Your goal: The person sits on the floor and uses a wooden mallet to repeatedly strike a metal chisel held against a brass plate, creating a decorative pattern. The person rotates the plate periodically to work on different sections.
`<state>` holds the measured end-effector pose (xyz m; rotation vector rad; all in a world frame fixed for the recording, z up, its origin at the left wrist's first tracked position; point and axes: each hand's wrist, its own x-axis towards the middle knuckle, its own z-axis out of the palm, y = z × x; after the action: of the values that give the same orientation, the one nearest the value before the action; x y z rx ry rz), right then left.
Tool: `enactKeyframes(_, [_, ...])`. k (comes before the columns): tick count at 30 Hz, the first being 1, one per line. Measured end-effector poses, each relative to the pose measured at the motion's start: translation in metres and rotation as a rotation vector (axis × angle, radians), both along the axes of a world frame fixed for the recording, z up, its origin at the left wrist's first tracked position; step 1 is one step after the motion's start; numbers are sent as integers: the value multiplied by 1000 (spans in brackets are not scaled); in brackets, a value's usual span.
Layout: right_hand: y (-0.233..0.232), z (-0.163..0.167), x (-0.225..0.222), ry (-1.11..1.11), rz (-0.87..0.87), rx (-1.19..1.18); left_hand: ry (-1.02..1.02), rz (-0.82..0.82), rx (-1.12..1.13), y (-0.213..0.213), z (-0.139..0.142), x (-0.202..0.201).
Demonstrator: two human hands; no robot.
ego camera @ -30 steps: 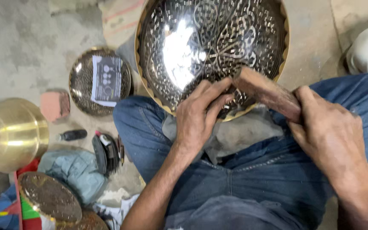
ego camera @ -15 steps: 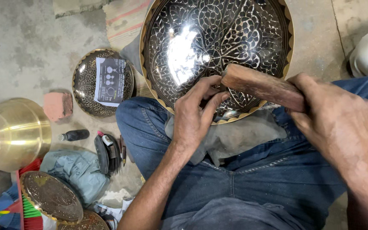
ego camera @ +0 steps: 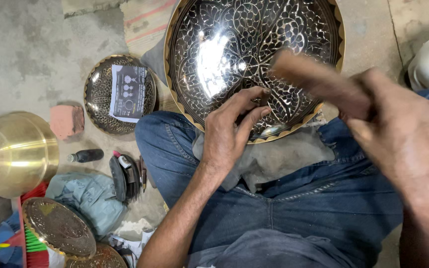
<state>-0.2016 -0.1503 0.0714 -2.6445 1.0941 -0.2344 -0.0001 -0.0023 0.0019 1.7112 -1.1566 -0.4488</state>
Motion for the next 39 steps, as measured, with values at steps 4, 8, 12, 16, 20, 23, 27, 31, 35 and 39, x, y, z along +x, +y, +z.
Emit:
enactKeyframes(4, [-5, -6, -4, 192, 48, -101, -3, 13, 6, 1, 2, -1])
enactKeyframes(8, [-5, -4, -6, 148, 28, -3, -5, 14, -31, 2, 3, -2])
enactKeyframes(12, [-3, 3, -2, 288, 58, -48, -20, 24, -25, 2, 3, -1])
enactKeyframes(16, [0, 6, 4, 27, 29, 65, -20, 19, -44, 3, 3, 0])
enactKeyframes(20, [2, 7, 5, 348, -14, 34, -20, 27, -50, 2, 3, -1])
enactKeyframes(23, [3, 7, 4, 103, -50, 105, -28, 24, -45, 1, 2, -2])
enactKeyframes(27, [4, 9, 1, 130, 47, 9, -30, 25, -28, 3, 2, -2])
enactKeyframes(31, [5, 8, -1, 370, 95, -92, -60, 20, -20, 3, 1, -2])
enactKeyframes(35, [4, 3, -3, 207, 30, 62, -57, 22, -19, 4, 0, -1])
enactKeyframes(39, [4, 1, -5, 149, 34, 22, -39, 8, -32, 5, 2, -3])
